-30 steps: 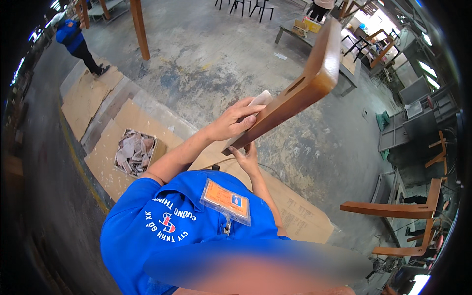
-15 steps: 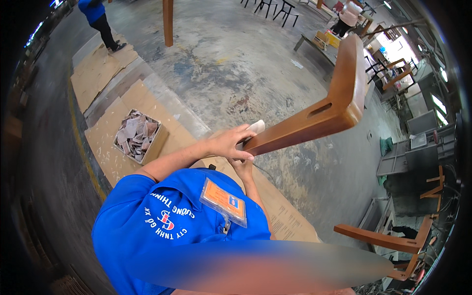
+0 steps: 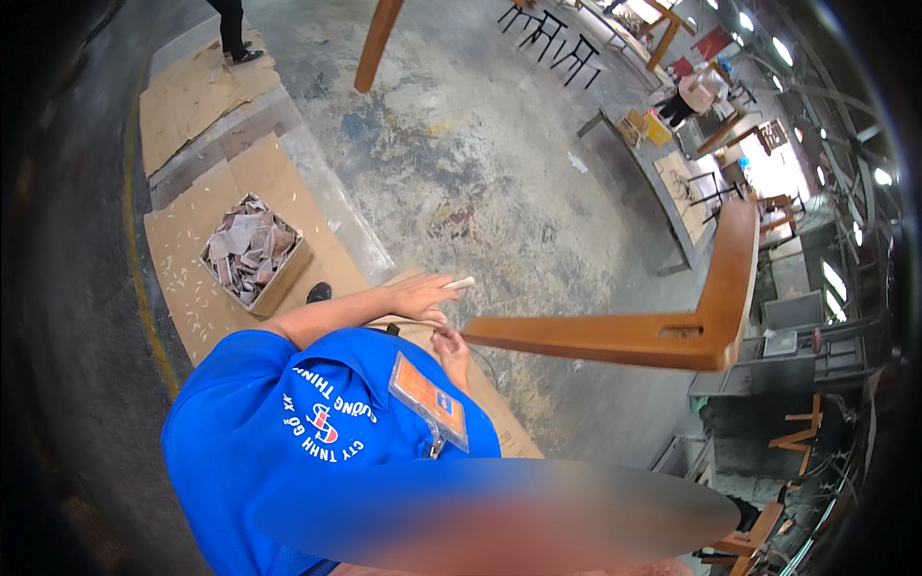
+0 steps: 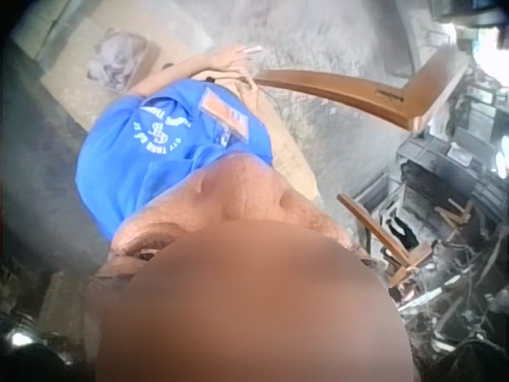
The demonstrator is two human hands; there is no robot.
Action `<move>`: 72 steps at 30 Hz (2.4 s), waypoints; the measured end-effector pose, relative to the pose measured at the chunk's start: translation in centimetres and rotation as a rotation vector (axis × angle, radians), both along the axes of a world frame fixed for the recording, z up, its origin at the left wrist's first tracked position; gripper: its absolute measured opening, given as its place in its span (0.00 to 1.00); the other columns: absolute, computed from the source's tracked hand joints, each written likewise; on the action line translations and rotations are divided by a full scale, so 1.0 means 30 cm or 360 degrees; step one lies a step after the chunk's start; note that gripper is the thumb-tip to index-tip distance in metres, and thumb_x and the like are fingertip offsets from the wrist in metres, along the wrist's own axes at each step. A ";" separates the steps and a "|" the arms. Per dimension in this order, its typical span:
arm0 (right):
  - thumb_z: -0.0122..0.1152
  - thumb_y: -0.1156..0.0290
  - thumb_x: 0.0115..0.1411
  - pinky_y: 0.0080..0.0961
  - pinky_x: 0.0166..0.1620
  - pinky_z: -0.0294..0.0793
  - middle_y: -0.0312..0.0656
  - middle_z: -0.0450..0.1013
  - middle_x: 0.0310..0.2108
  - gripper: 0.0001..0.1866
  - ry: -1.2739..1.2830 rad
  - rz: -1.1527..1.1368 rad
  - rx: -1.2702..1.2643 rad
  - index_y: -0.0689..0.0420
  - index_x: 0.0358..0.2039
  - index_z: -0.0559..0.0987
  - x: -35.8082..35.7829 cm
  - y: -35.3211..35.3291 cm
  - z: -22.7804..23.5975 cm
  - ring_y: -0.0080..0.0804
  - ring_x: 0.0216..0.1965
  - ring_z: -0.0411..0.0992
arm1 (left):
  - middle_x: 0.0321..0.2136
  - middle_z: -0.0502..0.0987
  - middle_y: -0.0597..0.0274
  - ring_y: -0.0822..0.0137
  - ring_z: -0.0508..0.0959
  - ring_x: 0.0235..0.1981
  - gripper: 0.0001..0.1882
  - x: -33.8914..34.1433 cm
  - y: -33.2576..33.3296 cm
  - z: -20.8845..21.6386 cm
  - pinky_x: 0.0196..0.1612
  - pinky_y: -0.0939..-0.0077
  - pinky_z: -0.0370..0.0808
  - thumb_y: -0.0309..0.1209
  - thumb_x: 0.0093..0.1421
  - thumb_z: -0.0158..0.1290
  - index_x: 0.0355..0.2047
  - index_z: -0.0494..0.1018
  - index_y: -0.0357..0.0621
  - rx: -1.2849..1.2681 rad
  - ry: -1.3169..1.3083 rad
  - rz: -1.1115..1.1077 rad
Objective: The person repeatedly sprays a wooden chair leg with a handheld spray gun and wipes it with a cloth. They rotate the leg to treat different sides, then place it on a cardboard sheet on the floor. The process is repeated for multiple chair legs in a workshop setting.
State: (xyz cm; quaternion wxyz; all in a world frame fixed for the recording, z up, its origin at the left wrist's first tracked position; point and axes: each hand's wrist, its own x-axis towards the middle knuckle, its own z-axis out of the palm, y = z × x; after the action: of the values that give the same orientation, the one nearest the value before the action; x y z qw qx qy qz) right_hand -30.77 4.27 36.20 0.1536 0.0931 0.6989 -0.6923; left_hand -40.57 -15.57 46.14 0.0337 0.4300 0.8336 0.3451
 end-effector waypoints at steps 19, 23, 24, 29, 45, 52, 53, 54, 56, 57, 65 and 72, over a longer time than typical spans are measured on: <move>0.58 0.52 0.59 0.41 0.61 0.63 0.53 0.61 0.59 0.39 -0.0265 0.0725 -0.1037 0.58 0.64 0.55 -0.680 -1.052 0.460 0.44 0.61 0.60 | 0.64 0.49 0.51 0.62 0.55 0.63 0.41 -0.234 -0.889 0.113 0.61 0.68 0.56 0.26 0.63 0.48 0.68 0.34 0.45 0.1110 -0.1373 0.0302; 0.56 0.54 0.61 0.38 0.59 0.65 0.52 0.64 0.57 0.34 -0.0512 0.0487 -0.0934 0.58 0.62 0.58 -0.718 -1.160 0.442 0.43 0.59 0.62 | 0.61 0.57 0.51 0.66 0.61 0.59 0.38 -0.282 -1.027 0.088 0.57 0.73 0.62 0.26 0.63 0.49 0.68 0.40 0.44 0.1305 -0.1465 0.0438; 0.56 0.54 0.61 0.38 0.59 0.65 0.52 0.63 0.57 0.35 -0.0635 0.0329 -0.0791 0.58 0.62 0.58 -0.727 -1.174 0.449 0.42 0.59 0.62 | 0.60 0.59 0.52 0.67 0.63 0.58 0.37 -0.298 -1.061 0.091 0.57 0.73 0.64 0.26 0.63 0.49 0.67 0.43 0.44 0.1261 -0.1500 0.0426; 0.56 0.56 0.62 0.33 0.55 0.68 0.47 0.64 0.56 0.33 -0.0043 0.0489 -0.1036 0.54 0.63 0.57 -0.851 -1.177 0.544 0.36 0.55 0.66 | 0.57 0.64 0.59 0.71 0.68 0.55 0.32 -0.375 -1.140 0.160 0.55 0.72 0.68 0.24 0.62 0.47 0.65 0.50 0.42 0.1631 -0.2178 0.0382; 0.56 0.79 0.58 0.33 0.41 0.78 0.47 0.74 0.39 0.14 0.0053 -0.0872 -0.1202 0.61 0.46 0.71 -0.720 -1.129 0.429 0.40 0.41 0.76 | 0.66 0.44 0.42 0.50 0.50 0.67 0.45 -0.751 -1.091 0.383 0.64 0.60 0.56 0.38 0.60 0.54 0.67 0.38 0.40 0.0784 -0.0300 0.0648; 0.56 0.79 0.57 0.27 0.38 0.75 0.45 0.77 0.35 0.14 0.0061 -0.0920 -0.0780 0.61 0.45 0.72 -0.504 -1.035 0.379 0.30 0.37 0.77 | 0.64 0.46 0.36 0.44 0.49 0.66 0.53 -1.218 -0.812 0.711 0.63 0.56 0.55 0.42 0.54 0.60 0.67 0.34 0.43 0.0974 0.0510 0.0950; 0.56 0.79 0.57 0.27 0.38 0.75 0.45 0.78 0.35 0.14 0.0068 -0.0943 -0.0800 0.61 0.45 0.72 -0.482 -1.024 0.375 0.30 0.36 0.77 | 0.64 0.46 0.35 0.42 0.50 0.65 0.54 -1.226 -0.776 0.721 0.63 0.57 0.56 0.42 0.54 0.60 0.67 0.33 0.43 0.0942 0.0796 0.0917; 0.56 0.79 0.57 0.26 0.38 0.75 0.45 0.78 0.35 0.14 0.0076 -0.0962 -0.0818 0.62 0.45 0.72 -0.462 -1.012 0.372 0.30 0.36 0.77 | 0.64 0.47 0.35 0.42 0.52 0.65 0.53 -1.224 -0.746 0.722 0.62 0.57 0.57 0.41 0.54 0.60 0.67 0.33 0.42 0.0942 0.0715 0.0985; 0.56 0.79 0.57 0.26 0.38 0.76 0.46 0.77 0.36 0.14 0.0101 -0.0977 -0.0815 0.62 0.45 0.72 -0.429 -0.980 0.371 0.30 0.36 0.76 | 0.63 0.48 0.35 0.40 0.55 0.63 0.53 -1.203 -0.711 0.710 0.60 0.58 0.59 0.39 0.54 0.59 0.67 0.33 0.40 0.0937 0.0739 0.1011; 0.56 0.79 0.57 0.26 0.39 0.76 0.45 0.77 0.36 0.15 0.0119 -0.0979 -0.0797 0.62 0.46 0.72 -0.412 -0.960 0.372 0.30 0.37 0.76 | 0.63 0.49 0.35 0.41 0.57 0.62 0.52 -1.185 -0.701 0.696 0.59 0.58 0.61 0.38 0.55 0.58 0.67 0.33 0.40 0.0929 0.0779 0.1002; 0.55 0.79 0.56 0.22 0.42 0.73 0.44 0.76 0.38 0.17 0.0357 -0.1083 -0.0595 0.64 0.48 0.73 -0.291 -0.750 0.459 0.26 0.38 0.74 | 0.58 0.57 0.37 0.48 0.67 0.54 0.48 -0.904 -0.605 0.550 0.54 0.61 0.66 0.39 0.58 0.53 0.67 0.34 0.38 0.0836 0.0482 0.0876; 0.53 0.82 0.55 0.25 0.43 0.71 0.46 0.70 0.44 0.18 0.1435 -0.0833 0.0340 0.59 0.47 0.76 -0.368 -0.620 0.766 0.35 0.43 0.72 | 0.42 0.70 0.53 0.65 0.71 0.42 0.40 -0.564 -0.484 0.558 0.47 0.73 0.68 0.45 0.60 0.52 0.63 0.47 0.38 0.1207 0.0276 0.0647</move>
State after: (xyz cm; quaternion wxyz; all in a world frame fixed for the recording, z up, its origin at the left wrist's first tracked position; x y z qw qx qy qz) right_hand -41.82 -14.32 59.18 -0.3503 -0.0275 0.7156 -0.6037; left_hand -57.48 -30.08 62.89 -0.2652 0.2666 0.7153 0.5890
